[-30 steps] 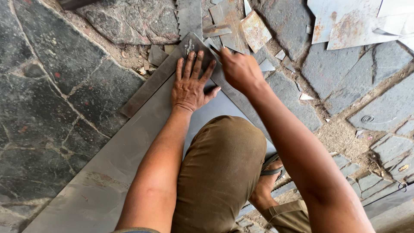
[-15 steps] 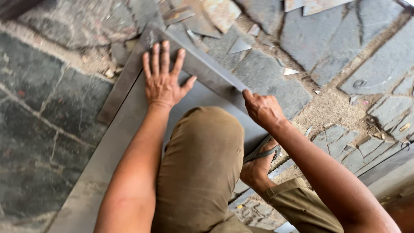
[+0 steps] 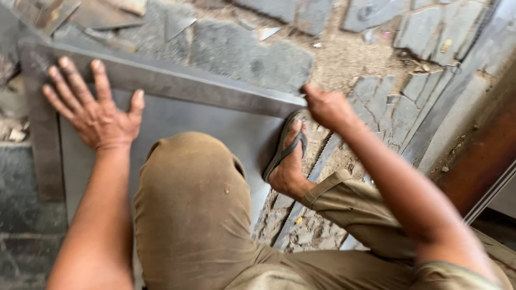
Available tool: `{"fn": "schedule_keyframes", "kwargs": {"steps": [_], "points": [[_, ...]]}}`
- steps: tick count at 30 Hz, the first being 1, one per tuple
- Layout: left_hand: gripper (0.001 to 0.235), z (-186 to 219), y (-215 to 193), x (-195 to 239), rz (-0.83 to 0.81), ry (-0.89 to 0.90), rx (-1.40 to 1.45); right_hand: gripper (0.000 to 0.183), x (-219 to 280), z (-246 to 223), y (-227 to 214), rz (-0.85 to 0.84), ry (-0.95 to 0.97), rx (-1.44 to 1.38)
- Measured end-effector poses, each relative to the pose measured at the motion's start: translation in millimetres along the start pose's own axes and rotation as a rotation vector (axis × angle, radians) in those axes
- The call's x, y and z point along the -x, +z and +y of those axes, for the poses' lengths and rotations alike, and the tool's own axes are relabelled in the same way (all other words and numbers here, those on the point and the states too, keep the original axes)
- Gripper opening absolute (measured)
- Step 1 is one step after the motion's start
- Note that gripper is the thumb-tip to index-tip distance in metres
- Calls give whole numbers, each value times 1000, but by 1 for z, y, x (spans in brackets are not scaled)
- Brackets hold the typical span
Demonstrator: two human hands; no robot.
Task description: The person marks a metal sheet using a small piece of stone or chalk and a metal square to define straight lines, occasionally shifting their position on the floor to reach different sides of the sheet.
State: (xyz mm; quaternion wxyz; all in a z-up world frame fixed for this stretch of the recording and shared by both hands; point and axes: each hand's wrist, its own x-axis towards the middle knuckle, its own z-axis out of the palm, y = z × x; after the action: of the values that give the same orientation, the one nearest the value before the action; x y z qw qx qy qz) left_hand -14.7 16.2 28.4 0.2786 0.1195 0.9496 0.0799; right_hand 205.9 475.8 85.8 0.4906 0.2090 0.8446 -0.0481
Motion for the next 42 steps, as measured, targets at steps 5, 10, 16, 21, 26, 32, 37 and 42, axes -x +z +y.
{"fn": "schedule_keyframes", "kwargs": {"steps": [5, 10, 16, 21, 26, 32, 37, 42], "points": [[89, 10, -12, 7, 51, 21, 0, 23, 45, -67, 16, 295, -414, -416], [88, 12, -5, 9, 155, 118, 53, 21, 58, -15, -1, 72, -161, -40], [87, 2, 9, 8, 266, 184, -30, 30, 20, 13, -11, 3, -113, 65], [87, -5, 13, 6, 227, 191, -49, 32, -11, 8, 21, 129, -361, 104], [84, -9, 22, 3, 268, 194, -88, 20, 9, 91, 29, -53, -150, 388], [72, -16, 22, -6, 249, 397, -145, 23, -3, -17, 54, 709, -449, -203], [64, -38, 32, 11, 348, 488, -145, 29, 11, -119, 96, 514, -170, -299], [58, -96, 64, 95, 424, 475, -247, 31, 64, -149, 148, 427, -251, -476]]}}
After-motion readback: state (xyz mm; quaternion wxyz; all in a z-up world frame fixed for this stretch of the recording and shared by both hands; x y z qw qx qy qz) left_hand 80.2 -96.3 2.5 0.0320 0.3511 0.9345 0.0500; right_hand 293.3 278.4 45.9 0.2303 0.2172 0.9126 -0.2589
